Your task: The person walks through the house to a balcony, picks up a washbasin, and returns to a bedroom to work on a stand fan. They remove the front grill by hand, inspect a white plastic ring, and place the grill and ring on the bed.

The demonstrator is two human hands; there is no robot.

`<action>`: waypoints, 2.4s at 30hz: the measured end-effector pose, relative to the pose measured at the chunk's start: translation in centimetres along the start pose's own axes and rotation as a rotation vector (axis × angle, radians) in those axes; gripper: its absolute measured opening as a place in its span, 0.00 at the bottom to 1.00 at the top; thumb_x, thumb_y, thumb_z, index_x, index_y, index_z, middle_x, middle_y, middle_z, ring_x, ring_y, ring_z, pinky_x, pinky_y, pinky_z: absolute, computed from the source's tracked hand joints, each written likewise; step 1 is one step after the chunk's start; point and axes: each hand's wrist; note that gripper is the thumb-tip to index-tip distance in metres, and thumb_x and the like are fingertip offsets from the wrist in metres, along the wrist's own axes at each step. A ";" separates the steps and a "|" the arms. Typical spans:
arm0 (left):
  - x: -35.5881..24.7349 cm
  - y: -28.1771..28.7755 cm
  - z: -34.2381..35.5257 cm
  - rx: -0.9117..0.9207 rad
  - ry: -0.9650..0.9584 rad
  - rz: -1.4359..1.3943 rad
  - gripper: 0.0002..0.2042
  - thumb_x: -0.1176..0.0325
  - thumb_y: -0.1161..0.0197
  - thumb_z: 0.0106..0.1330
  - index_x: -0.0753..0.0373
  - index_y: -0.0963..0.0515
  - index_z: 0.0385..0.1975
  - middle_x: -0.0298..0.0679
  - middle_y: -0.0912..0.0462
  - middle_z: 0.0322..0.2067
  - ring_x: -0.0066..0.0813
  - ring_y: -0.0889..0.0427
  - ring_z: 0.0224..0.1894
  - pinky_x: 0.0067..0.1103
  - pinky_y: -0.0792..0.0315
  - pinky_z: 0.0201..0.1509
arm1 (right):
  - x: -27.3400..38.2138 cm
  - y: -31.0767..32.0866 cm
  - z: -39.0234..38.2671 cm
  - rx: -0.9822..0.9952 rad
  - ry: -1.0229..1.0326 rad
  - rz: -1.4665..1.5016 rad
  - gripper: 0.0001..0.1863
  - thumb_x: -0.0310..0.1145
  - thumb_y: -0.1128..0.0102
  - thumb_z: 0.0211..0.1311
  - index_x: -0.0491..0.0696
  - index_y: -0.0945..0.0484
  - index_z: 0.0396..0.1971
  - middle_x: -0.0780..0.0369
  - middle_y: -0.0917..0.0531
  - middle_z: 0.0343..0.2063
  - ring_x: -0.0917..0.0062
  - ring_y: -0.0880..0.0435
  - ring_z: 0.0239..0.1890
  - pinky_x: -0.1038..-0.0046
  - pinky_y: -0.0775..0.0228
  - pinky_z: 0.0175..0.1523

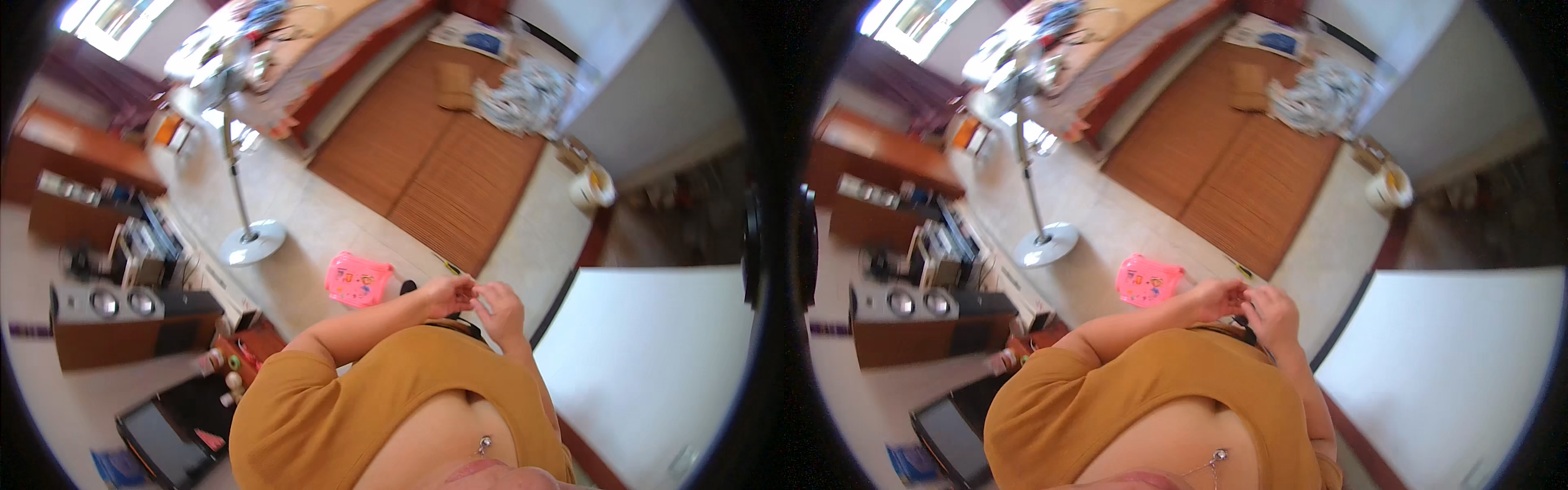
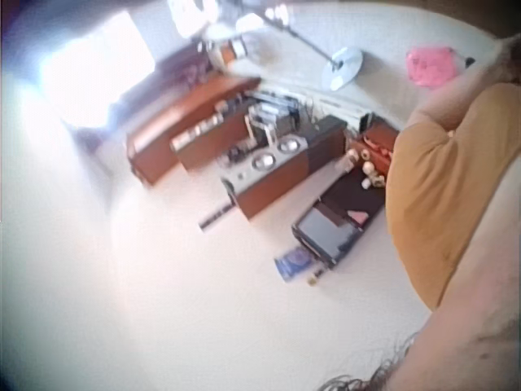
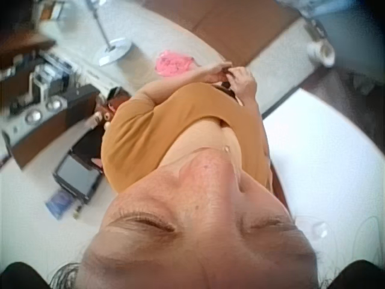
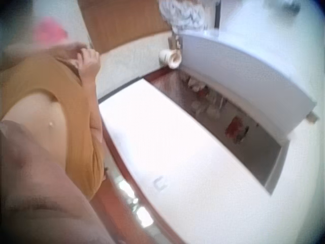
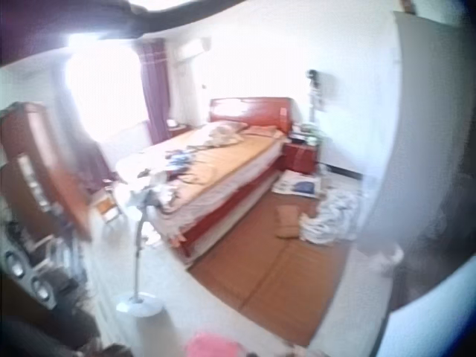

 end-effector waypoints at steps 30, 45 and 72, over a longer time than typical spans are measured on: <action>11.2 2.3 4.7 -0.495 0.005 0.673 0.05 0.69 0.45 0.54 0.63 0.26 0.27 0.31 0.38 0.13 0.20 0.39 0.14 0.18 0.44 0.14 | -6.9 18.8 -61.2 -0.887 -1.599 -0.731 0.30 0.59 0.52 0.52 0.46 0.25 0.41 0.57 0.22 0.38 0.62 0.23 0.37 0.68 0.33 0.41; 18.7 18.1 -2.0 -0.655 -0.008 1.766 0.17 0.53 0.40 0.47 0.64 0.22 0.25 0.50 0.22 0.27 0.42 0.23 0.31 0.32 0.31 0.37 | -17.9 18.7 -42.1 -1.026 -0.608 -0.161 0.15 0.32 0.54 0.61 0.38 0.33 0.43 0.55 0.26 0.40 0.69 0.26 0.41 0.71 0.34 0.48; 15.0 20.9 -6.1 -0.063 0.303 1.269 0.12 0.61 0.46 0.52 0.63 0.23 0.29 0.46 0.21 0.27 0.36 0.23 0.31 0.28 0.32 0.36 | -13.5 -13.6 -14.8 1.552 -0.948 1.009 0.06 0.29 0.47 0.52 0.47 0.28 0.30 0.73 0.28 0.23 0.89 0.31 0.25 0.85 0.39 0.29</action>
Point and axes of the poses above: each hand's wrist, its own z-axis towards the middle knuckle, its own y-axis out of the back of the hand, x = y × z
